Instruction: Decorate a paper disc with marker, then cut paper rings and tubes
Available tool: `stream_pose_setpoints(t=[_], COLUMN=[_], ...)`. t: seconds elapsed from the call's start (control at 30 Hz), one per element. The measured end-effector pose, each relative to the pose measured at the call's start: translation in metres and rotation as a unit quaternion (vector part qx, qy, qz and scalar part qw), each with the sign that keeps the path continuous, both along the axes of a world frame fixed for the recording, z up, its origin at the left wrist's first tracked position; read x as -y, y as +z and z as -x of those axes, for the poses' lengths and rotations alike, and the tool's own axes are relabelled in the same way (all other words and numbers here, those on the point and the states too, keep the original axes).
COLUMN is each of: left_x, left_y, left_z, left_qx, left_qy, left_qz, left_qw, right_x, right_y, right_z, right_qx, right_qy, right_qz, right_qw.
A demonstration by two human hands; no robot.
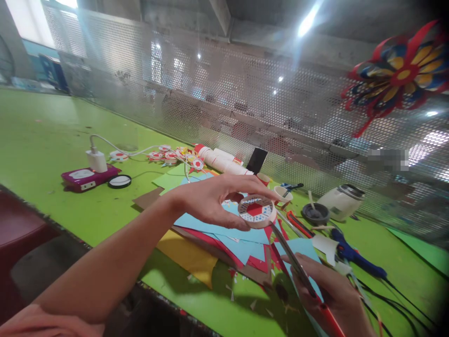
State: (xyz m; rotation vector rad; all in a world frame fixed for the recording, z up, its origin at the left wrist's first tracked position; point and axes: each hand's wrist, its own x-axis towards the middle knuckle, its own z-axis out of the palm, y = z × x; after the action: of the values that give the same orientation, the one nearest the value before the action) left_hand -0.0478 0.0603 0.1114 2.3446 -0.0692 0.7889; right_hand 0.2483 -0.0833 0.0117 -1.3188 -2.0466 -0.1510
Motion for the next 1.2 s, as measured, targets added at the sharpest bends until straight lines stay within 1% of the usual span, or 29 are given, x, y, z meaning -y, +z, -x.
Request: stream_pose_setpoints(t=[0.07, 0.13, 0.23, 0.3, 0.4, 0.47, 0.53, 0.63, 0.77, 0.83, 0.97, 1.1, 1.2], left_x=[-0.002, -0.004, -0.007, -0.009, -0.009, -0.007, -0.005, 0.0, 0.006, 0.007, 0.008, 0.009, 0.01], left_y=[-0.004, -0.008, -0.013, -0.017, -0.021, -0.024, -0.026, -0.03, -0.035, -0.036, -0.038, -0.038, -0.04], left_z=[-0.002, -0.005, -0.011, -0.017, -0.025, -0.029, -0.032, -0.036, -0.041, -0.043, -0.046, -0.048, -0.05], left_qx=[-0.002, -0.002, 0.017, 0.036, 0.065, 0.08, 0.082, 0.077, 0.098, 0.11, 0.124, 0.135, 0.132], left_qy=[-0.001, -0.008, -0.03, -0.047, -0.066, -0.061, -0.041, 0.014, 0.096, 0.117, 0.129, 0.124, 0.117], left_qz=[0.049, 0.12, 0.237, 0.293, 0.34, 0.344, 0.326, 0.283, 0.227, 0.208, 0.204, 0.208, 0.205], left_qw=[0.999, 0.993, 0.971, 0.954, 0.936, 0.934, 0.941, 0.956, 0.964, 0.965, 0.963, 0.961, 0.963], right_x=[-0.001, -0.003, -0.006, -0.008, -0.008, -0.007, -0.007, -0.006, -0.005, -0.005, -0.005, -0.004, -0.004], right_y=[0.0, 0.003, 0.009, 0.011, 0.011, 0.009, 0.007, 0.006, 0.002, -0.002, -0.008, -0.005, -0.002], right_z=[-0.002, -0.001, 0.007, 0.013, 0.016, 0.014, 0.011, 0.008, 0.006, 0.003, -0.001, 0.003, 0.008], right_qx=[0.019, 0.019, -0.014, -0.037, -0.045, -0.028, -0.01, 0.011, 0.04, 0.06, 0.084, 0.065, 0.064], right_qy=[0.017, 0.04, 0.072, 0.075, 0.051, 0.045, 0.034, 0.001, -0.015, -0.023, -0.045, -0.045, -0.039], right_qz=[0.032, 0.057, 0.081, 0.068, 0.025, 0.018, 0.002, -0.043, -0.044, -0.068, -0.085, -0.066, -0.068], right_qw=[0.999, 0.997, 0.994, 0.994, 0.997, 0.998, 0.999, 0.999, 0.998, 0.996, 0.992, 0.995, 0.995])
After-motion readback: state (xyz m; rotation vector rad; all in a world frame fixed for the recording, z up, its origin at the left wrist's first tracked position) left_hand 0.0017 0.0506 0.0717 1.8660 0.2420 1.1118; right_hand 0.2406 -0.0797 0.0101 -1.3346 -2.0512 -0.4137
